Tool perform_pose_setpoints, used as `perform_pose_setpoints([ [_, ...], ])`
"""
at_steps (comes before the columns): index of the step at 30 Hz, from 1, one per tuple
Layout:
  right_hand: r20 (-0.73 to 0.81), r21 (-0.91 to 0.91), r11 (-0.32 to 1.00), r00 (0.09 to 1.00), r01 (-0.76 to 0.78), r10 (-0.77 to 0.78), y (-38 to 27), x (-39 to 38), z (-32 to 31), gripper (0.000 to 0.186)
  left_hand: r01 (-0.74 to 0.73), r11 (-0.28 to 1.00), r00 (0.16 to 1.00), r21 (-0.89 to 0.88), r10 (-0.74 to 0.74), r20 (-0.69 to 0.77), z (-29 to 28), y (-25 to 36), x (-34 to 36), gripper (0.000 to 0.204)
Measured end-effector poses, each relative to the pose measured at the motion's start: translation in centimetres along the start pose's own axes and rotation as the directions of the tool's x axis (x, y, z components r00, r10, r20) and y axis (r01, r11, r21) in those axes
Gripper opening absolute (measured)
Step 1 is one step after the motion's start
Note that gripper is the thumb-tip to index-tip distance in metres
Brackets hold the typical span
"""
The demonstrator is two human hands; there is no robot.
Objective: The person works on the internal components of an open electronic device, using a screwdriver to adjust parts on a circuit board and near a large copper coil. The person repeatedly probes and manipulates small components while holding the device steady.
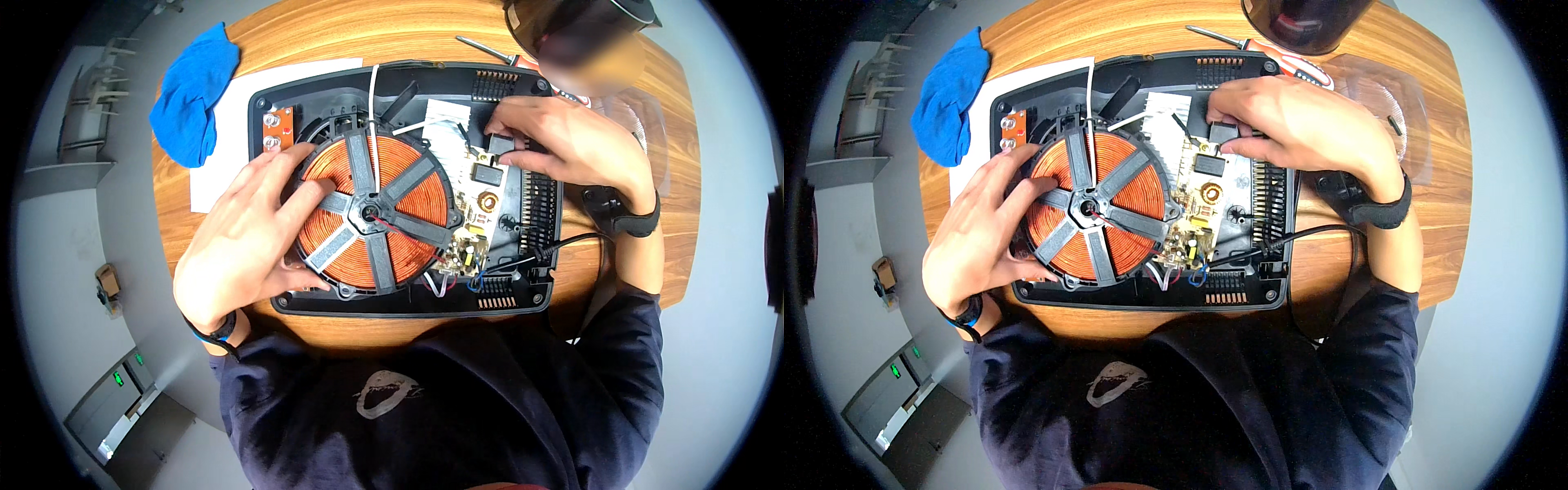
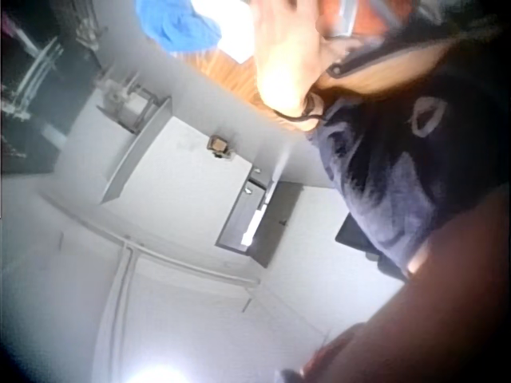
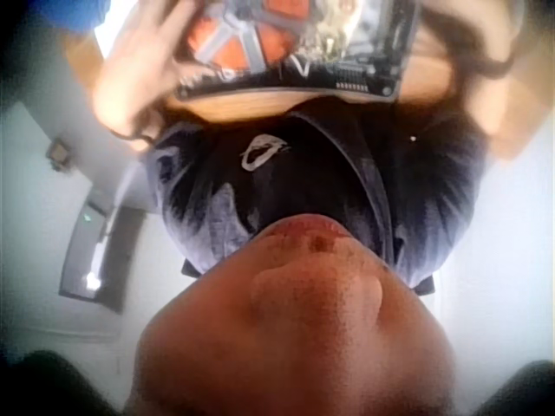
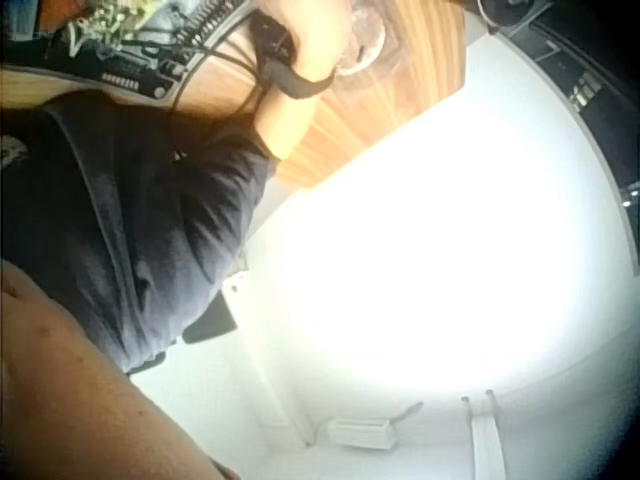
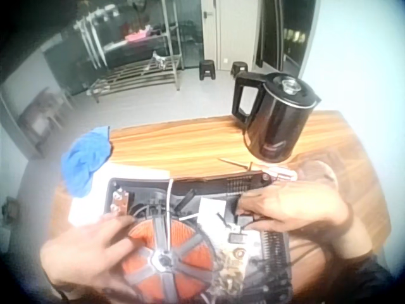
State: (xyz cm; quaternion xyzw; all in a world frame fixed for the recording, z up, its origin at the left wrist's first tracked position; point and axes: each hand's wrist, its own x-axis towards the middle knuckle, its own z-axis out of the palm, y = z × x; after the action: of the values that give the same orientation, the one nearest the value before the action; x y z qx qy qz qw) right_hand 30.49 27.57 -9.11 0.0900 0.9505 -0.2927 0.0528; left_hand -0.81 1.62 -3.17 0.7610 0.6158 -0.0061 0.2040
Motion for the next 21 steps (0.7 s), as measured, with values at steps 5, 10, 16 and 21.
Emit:
perform_pose_setpoints([
  [5, 0.009, 0.033, 0.998, 0.998, 0.056, -0.057, 0.7, 0.0, 0.3, 0.033, -0.048, 0.999, 0.998, 0.019, 0.049, -0.026, 0.4, 0.1, -0.2, 0.102],
  [10, 0.027, 0.039, 0.997, 0.997, 0.074, -0.075, 0.5, 0.1, -0.1, 0.033, -0.070, 0.995, 0.998, 0.078, 0.069, 0.016, 0.2, 0.4, -1.3, 0.106],
  [16, 0.023, 0.028, 0.995, 0.995, 0.095, -0.096, 0.9, 0.1, -0.3, 0.040, -0.056, 0.995, 0.998, 0.088, 0.054, 0.022, 0.1, 0.8, -1.6, 0.105],
  [21, 0.045, -0.028, 0.999, 0.998, 0.034, -0.032, 0.2, -0.7, -0.4, 0.044, -0.038, 0.997, 0.999, 0.063, 0.038, -0.002, 0.3, 1.0, -1.7, 0.104],
])
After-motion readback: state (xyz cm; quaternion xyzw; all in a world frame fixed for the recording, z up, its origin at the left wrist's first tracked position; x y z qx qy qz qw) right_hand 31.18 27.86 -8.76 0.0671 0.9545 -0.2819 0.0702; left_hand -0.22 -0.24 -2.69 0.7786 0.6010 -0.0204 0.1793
